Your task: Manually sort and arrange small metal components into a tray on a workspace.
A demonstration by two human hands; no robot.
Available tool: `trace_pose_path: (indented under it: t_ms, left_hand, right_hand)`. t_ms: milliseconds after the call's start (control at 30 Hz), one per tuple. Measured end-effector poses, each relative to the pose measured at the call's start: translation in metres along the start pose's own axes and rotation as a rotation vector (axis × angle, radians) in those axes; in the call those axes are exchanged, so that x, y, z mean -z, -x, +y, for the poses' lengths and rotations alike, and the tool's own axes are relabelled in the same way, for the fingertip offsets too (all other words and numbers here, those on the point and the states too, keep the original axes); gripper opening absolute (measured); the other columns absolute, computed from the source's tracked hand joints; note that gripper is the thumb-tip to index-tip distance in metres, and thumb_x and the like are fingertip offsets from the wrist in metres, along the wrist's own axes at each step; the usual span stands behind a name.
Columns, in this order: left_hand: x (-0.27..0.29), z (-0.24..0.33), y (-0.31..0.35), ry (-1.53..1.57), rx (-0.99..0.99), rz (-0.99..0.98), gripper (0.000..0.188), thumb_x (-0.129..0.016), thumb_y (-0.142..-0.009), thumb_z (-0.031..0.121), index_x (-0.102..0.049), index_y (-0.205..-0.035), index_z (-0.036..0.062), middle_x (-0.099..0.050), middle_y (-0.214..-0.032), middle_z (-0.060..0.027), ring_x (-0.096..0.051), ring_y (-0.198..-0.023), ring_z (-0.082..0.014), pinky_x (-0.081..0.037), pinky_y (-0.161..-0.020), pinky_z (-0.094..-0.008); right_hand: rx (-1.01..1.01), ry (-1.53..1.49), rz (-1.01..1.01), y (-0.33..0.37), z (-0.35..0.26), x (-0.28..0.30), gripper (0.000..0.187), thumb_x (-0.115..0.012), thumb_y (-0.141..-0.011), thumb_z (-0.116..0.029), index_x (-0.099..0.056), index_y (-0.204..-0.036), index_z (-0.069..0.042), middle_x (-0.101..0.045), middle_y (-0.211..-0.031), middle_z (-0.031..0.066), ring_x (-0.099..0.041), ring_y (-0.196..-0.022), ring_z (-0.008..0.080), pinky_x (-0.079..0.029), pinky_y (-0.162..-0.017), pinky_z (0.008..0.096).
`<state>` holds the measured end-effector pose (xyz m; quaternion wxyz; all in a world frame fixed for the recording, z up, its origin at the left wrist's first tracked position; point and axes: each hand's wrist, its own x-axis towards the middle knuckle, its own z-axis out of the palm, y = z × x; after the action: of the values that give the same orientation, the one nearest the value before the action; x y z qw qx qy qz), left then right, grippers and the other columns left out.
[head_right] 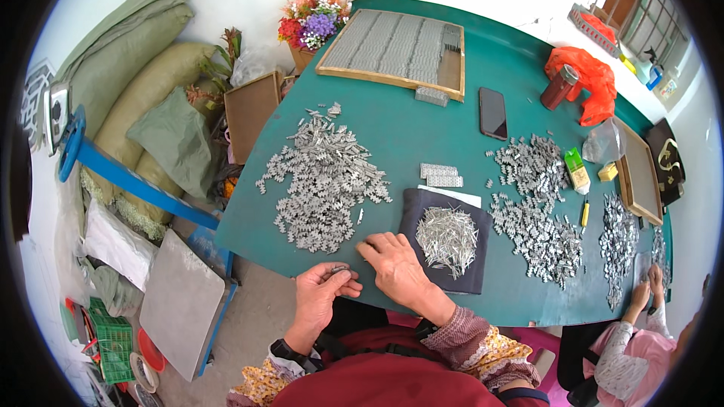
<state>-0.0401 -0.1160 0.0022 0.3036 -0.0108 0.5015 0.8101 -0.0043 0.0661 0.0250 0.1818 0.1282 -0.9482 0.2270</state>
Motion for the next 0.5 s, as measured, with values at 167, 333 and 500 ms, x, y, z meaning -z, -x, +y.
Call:
trace_pose_path:
  t_ms: [167,333,500]
  left_hand:
    - [-0.001,-0.001,0.002,-0.005,0.001,0.021,0.015,-0.063,-0.09,-0.001,-0.063,-0.103,-0.0087,-0.069,-0.091,-0.0198,-0.071,-0.074,-0.0266,-0.061,-0.066,-0.0349]
    - [-0.002,-0.001,0.002,-0.016,-0.017,0.022,0.014,-0.061,-0.092,0.0,-0.063,-0.102,-0.0089,-0.069,-0.091,-0.0192,-0.071,-0.074,-0.0264,-0.061,-0.066,-0.0347]
    - [-0.005,-0.001,0.002,-0.04,-0.048,0.038,0.015,-0.062,-0.092,-0.001,-0.062,-0.103,-0.0102,-0.068,-0.09,-0.0175,-0.07,-0.074,-0.0237,-0.061,-0.066,-0.032]
  right_hand:
    - [-0.268,0.138,-0.012,0.0,-0.009,-0.001,0.011,-0.064,-0.077,-0.005,-0.06,-0.088,-0.005,-0.055,-0.087,0.0109,-0.056,-0.084,0.0289,-0.043,-0.074,0.04]
    - [-0.284,0.002,-0.036,0.001,-0.011,-0.011,0.015,-0.068,-0.08,-0.01,-0.057,-0.088,-0.004,-0.057,-0.085,0.0128,-0.057,-0.082,0.0326,-0.044,-0.074,0.0414]
    - [-0.331,-0.434,0.015,0.004,-0.013,-0.001,0.014,-0.065,-0.082,-0.002,-0.055,-0.092,-0.001,-0.06,-0.086,0.0163,-0.061,-0.082,0.0376,-0.048,-0.071,0.0438]
